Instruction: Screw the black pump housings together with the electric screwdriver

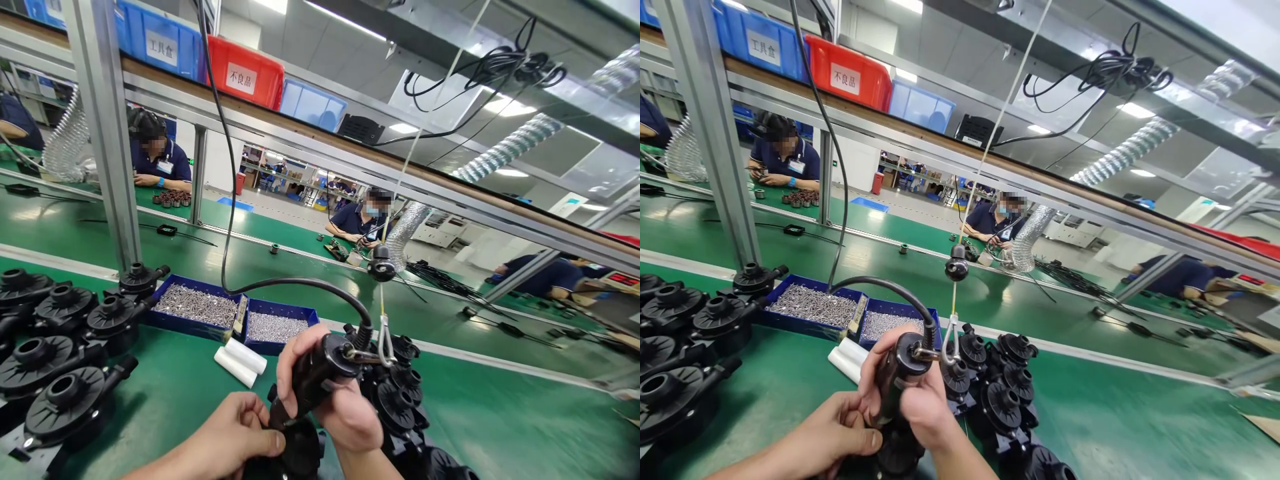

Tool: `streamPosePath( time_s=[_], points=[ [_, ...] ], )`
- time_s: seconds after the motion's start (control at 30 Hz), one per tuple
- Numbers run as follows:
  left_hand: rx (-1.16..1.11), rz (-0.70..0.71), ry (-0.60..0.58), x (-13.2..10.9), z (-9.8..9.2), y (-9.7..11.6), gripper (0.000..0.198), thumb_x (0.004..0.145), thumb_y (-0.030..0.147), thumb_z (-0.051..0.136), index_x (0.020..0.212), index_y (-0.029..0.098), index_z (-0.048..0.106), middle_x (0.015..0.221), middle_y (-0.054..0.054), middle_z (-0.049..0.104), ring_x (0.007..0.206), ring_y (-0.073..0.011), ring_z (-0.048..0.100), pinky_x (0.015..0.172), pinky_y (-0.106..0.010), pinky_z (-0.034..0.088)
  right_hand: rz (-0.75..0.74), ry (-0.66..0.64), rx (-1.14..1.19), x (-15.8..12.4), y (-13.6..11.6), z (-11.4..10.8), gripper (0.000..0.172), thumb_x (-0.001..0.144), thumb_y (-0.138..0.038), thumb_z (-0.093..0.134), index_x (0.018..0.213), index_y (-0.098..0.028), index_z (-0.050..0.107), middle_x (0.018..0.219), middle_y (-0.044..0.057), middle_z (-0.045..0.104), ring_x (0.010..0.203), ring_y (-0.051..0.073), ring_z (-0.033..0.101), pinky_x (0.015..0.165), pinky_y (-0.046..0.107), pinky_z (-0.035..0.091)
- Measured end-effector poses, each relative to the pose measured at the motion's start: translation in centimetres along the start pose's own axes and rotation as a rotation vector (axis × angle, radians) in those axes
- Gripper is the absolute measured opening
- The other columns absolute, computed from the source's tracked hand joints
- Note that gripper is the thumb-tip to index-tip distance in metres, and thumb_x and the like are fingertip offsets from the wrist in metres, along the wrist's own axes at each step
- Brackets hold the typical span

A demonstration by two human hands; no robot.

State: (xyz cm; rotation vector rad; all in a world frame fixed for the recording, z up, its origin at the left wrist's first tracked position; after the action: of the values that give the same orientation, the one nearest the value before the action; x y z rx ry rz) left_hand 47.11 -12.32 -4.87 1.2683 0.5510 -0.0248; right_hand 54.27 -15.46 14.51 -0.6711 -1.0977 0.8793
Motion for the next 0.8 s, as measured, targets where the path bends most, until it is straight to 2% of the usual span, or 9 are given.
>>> streamPosePath(
  time_s=[0.07, 0.1, 0.23, 0.33, 0.4, 0.47, 0.6, 0.7, 0.8],
  points=[
    [0.027, 0.004, -0.009, 0.0, 0.1, 0.1, 0.059, 0.066, 0.061, 0.093, 0.094, 0.022, 0.058, 0.059, 0.011, 0.051, 0.035, -0.0074, 0.039, 0.034, -0.021, 0.029, 0.082, -0.044, 0.132, 0.3, 0.6, -0.1, 0.055, 0.08, -0.063, 0.08, 0.113, -0.02, 0.071, 0.083, 0.01, 0.078, 0.048, 0.016, 0.056, 0.049, 0.027, 0.049],
    [0.028, -0.001, -0.007, 0.1, 0.1, -0.1, 0.058, 0.066, 0.06, 0.092, 0.094, 0.022, 0.058, 0.06, 0.011, 0.052, 0.036, -0.0078, 0.042, 0.034, -0.02, 0.031, 0.091, -0.048, 0.174, 0.4, 0.7, -0.2, 0.056, 0.081, -0.063, 0.076, 0.114, -0.018, 0.074, 0.083, 0.011, 0.078, 0.047, 0.016, 0.056, 0.049, 0.027, 0.049],
    [0.011, -0.055, 0.036, 1.4, -0.3, -2.2, 0.063, 0.058, 0.062, 0.092, 0.091, 0.022, 0.056, 0.061, 0.01, 0.053, 0.036, -0.0081, 0.044, 0.033, -0.02, 0.03, -0.029, 0.022, 0.197, 0.1, 0.0, -0.6, 0.054, 0.096, -0.061, 0.06, 0.117, -0.015, 0.08, 0.084, 0.014, 0.079, 0.046, 0.014, 0.056, 0.048, 0.024, 0.045],
    [0.03, -0.058, 0.036, 2.1, -0.4, -3.3, 0.069, 0.056, 0.068, 0.092, 0.092, 0.022, 0.056, 0.061, 0.008, 0.058, 0.036, -0.0084, 0.045, 0.034, -0.02, 0.031, -0.087, 0.066, 0.098, -0.6, -0.2, -0.5, 0.065, 0.096, -0.077, 0.062, 0.12, -0.019, 0.077, 0.082, 0.01, 0.075, 0.046, 0.013, 0.055, 0.047, 0.022, 0.043],
    [0.044, -0.042, 0.025, 1.9, -0.4, -3.0, 0.073, 0.057, 0.071, 0.092, 0.095, 0.022, 0.055, 0.061, 0.009, 0.057, 0.037, -0.0083, 0.045, 0.036, -0.019, 0.032, -0.113, 0.103, 0.047, -1.2, -0.3, -0.6, 0.072, 0.089, -0.087, 0.07, 0.117, -0.021, 0.073, 0.079, 0.005, 0.071, 0.045, 0.011, 0.051, 0.046, 0.021, 0.042],
    [0.06, -0.04, -0.002, 1.2, -0.2, -2.0, 0.074, 0.059, 0.072, 0.093, 0.098, 0.023, 0.053, 0.06, 0.011, 0.053, 0.037, -0.0072, 0.044, 0.037, -0.018, 0.031, -0.137, 0.137, 0.015, -1.5, -0.2, -0.9, 0.07, 0.085, -0.087, 0.076, 0.112, -0.022, 0.068, 0.073, 0.001, 0.066, 0.042, 0.009, 0.047, 0.045, 0.02, 0.041],
    [0.113, -0.118, -0.061, 0.1, 0.4, 0.0, 0.062, 0.068, 0.055, 0.095, 0.1, 0.024, 0.052, 0.064, 0.011, 0.054, 0.037, -0.0065, 0.042, 0.034, -0.017, 0.029, -0.142, 0.104, -0.07, -1.3, 0.2, -0.8, 0.067, 0.087, -0.084, 0.076, 0.112, -0.024, 0.059, 0.072, -0.001, 0.065, 0.039, 0.009, 0.045, 0.041, 0.019, 0.04],
    [0.14, -0.216, -0.074, -0.1, 0.6, 0.5, 0.049, 0.071, 0.038, 0.089, 0.101, 0.024, 0.053, 0.066, 0.007, 0.058, 0.039, -0.0088, 0.045, 0.032, -0.018, 0.032, -0.151, 0.1, -0.133, -0.9, 0.2, -0.9, 0.056, 0.092, -0.073, 0.078, 0.111, -0.026, 0.054, 0.077, 0.001, 0.068, 0.039, 0.009, 0.046, 0.04, 0.019, 0.038],
    [0.109, -0.252, -0.014, -0.2, 0.3, 0.8, 0.042, 0.069, 0.025, 0.083, 0.101, 0.022, 0.055, 0.07, 0.006, 0.057, 0.046, -0.0074, 0.043, 0.035, -0.017, 0.037, -0.126, 0.114, -0.143, -0.7, -0.1, -0.8, 0.05, 0.092, -0.065, 0.082, 0.108, -0.026, 0.056, 0.078, 0.002, 0.069, 0.042, 0.01, 0.05, 0.043, 0.019, 0.038]
  ],
)
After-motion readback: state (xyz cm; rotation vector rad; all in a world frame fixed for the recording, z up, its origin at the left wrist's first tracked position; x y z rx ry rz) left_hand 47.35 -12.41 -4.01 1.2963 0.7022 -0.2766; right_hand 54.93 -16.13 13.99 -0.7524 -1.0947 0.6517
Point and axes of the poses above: each hand's wrist, its own x-axis towards the middle knuckle, its own z-axis out of the palm, y = z × x, the point moved 9 cm from there along x, towards the middle knuckle
